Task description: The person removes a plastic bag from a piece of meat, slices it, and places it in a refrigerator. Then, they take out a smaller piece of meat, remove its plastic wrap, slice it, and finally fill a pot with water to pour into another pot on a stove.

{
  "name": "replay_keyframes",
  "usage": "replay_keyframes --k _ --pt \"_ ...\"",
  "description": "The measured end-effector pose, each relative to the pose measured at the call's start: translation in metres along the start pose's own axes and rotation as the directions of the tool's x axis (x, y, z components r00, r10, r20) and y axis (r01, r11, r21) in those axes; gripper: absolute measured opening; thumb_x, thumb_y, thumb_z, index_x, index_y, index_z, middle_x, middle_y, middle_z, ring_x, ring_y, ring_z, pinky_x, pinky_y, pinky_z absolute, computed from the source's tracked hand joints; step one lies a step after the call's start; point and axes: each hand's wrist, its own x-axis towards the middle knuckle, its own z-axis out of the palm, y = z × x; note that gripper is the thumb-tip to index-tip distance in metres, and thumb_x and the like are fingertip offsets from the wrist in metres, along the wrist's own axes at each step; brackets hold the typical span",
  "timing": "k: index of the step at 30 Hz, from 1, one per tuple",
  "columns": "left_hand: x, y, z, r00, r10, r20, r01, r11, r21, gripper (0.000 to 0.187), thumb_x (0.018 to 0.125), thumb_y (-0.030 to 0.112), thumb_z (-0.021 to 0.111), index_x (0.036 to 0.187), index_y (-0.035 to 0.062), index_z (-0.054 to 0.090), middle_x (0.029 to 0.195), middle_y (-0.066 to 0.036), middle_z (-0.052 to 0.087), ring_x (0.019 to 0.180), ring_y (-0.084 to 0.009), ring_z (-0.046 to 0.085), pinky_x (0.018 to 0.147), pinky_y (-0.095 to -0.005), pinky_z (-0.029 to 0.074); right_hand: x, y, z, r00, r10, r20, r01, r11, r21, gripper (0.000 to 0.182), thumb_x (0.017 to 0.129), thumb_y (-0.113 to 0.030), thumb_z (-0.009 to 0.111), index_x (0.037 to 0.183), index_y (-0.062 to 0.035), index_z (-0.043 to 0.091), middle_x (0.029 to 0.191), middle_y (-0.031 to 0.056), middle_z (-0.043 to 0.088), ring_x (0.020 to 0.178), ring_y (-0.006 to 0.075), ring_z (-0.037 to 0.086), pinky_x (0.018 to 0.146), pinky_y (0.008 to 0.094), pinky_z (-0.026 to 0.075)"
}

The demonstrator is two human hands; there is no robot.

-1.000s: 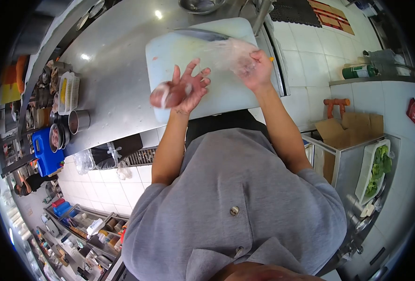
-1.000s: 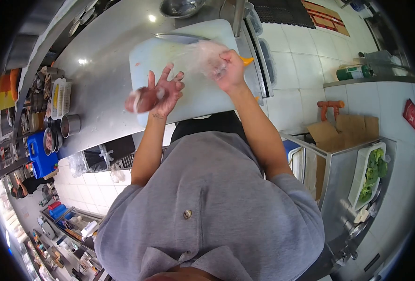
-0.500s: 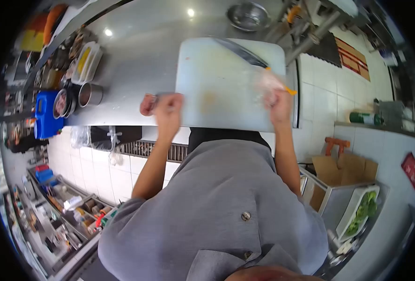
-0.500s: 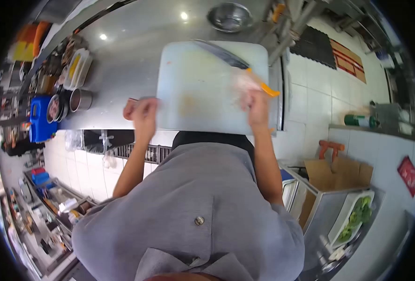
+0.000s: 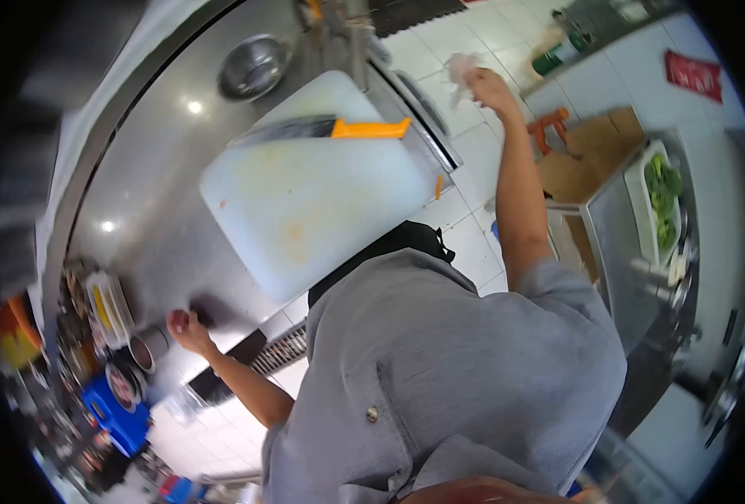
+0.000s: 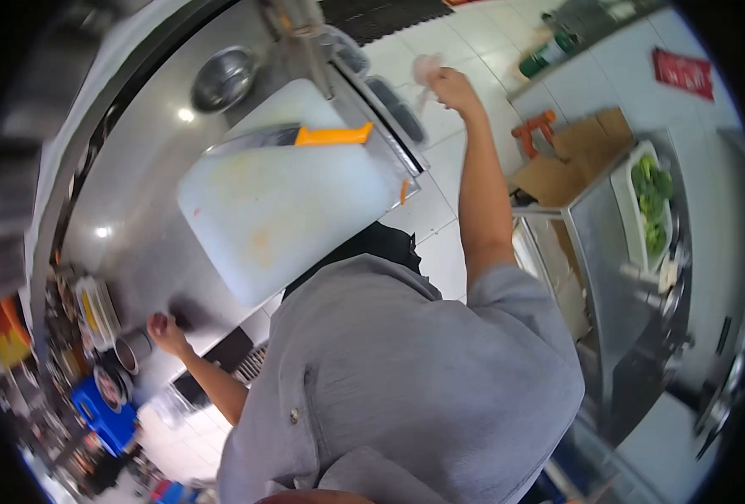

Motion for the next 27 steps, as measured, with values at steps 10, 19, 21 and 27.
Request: replay_keyframes --k 10,19,21,27 --pt "-0.069 0.148 0.040 0.923 0.011 0.384 0.141 0.920 -0.365 0.054 0.074 -0.003 0.065 0.125 0.0080 0.048 0.119 -0.009 0.056 0.097 -0.0177 0.059 0.070 -0.0267 0.051 0.066 0.054 0.082 0.923 0.243 0.298 -0.061 0.857 -0.511 0.045 0.081 -0.030 0.057 0.115 -0.0014 0.062 0.123 0.0225 0.059 0.117 0.0358 0.056 0.096 0.0434 0.045" --pt "-0.104 0.199 0.103 0.831 0.087 0.549 0.128 0.931 -0.341 0.054 0.071 -0.005 0.069 0.121 0.0040 0.051 0.125 -0.009 0.055 0.111 -0.0205 0.055 0.091 -0.0324 0.047 0.109 0.077 0.094 0.964 -0.265 0.023 0.253 0.886 -0.388 0.021 0.080 -0.013 0.060 0.094 0.0013 0.066 0.084 0.0190 0.068 0.082 0.0364 0.067 0.072 0.0461 0.051" --pt "-0.103 0.198 0.110 0.841 0.148 0.521 0.011 0.957 -0.288 0.055 0.070 -0.002 0.071 0.121 0.0035 0.051 0.120 -0.009 0.056 0.111 -0.0216 0.055 0.090 -0.0324 0.048 0.093 0.086 0.083 0.754 -0.656 0.039 0.627 0.700 -0.343 0.066 0.071 -0.004 0.064 0.135 -0.0051 0.047 0.127 0.0209 0.056 0.105 0.0338 0.062 0.092 0.0384 0.049" --pt "-0.109 0.206 0.130 0.760 0.290 0.582 -0.214 0.957 -0.196 0.083 0.066 0.001 0.076 0.139 0.0052 0.038 0.124 -0.017 0.050 0.110 -0.0296 0.055 0.092 -0.0361 0.047 -0.008 -0.026 0.063 0.827 -0.518 -0.219 0.445 0.841 -0.308 0.042 0.075 0.000 0.062 0.116 -0.0061 0.062 0.114 0.0172 0.059 0.098 0.0375 0.060 0.088 0.0433 0.049"
